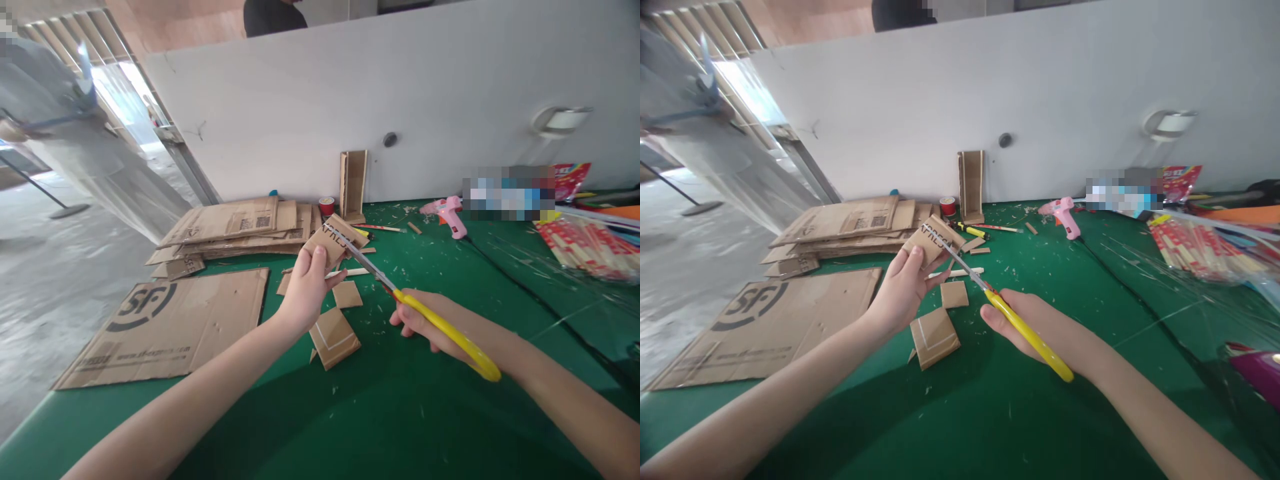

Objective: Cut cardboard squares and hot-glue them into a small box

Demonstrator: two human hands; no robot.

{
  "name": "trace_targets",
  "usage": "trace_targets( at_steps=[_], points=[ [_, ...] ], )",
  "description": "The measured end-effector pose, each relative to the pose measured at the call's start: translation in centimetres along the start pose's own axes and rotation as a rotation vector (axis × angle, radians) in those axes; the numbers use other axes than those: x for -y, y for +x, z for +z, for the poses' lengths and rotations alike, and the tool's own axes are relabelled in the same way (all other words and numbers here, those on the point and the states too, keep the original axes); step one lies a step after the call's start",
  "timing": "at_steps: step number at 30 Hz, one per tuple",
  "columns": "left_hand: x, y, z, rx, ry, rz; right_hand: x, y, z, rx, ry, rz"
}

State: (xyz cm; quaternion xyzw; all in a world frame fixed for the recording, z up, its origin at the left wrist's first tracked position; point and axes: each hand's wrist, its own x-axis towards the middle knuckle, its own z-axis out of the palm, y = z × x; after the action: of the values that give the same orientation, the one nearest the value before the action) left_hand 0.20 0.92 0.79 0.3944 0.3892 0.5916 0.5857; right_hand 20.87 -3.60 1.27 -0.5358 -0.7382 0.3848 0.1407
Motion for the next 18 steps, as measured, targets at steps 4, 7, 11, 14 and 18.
trace_targets(
  at_steps=[4, 7, 11, 14, 18],
  points=[
    [-0.06, -0.05, -0.01, 0.006, 0.0, 0.006, -0.19, 0.08, 0.06, -0.012, 0.009, -0.008],
    [-0.05, 0.02, -0.06, 0.009, -0.009, 0.004, -0.39, 0.1, 0.04, -0.013, 0.021, -0.015],
    [0.04, 0.1, -0.06, 0.0, -0.003, 0.002, -0.41, 0.03, -0.03, -0.004, 0.032, -0.012],
    [-0.07, 0.05, -0.01, 0.005, -0.004, 0.001, -0.25, -0.06, -0.07, 0.0, 0.035, -0.025],
    [-0.28, 0.01, 0.02, 0.011, -0.006, -0.001, -0.18, -0.12, -0.09, 0.009, 0.027, -0.018]
  ],
)
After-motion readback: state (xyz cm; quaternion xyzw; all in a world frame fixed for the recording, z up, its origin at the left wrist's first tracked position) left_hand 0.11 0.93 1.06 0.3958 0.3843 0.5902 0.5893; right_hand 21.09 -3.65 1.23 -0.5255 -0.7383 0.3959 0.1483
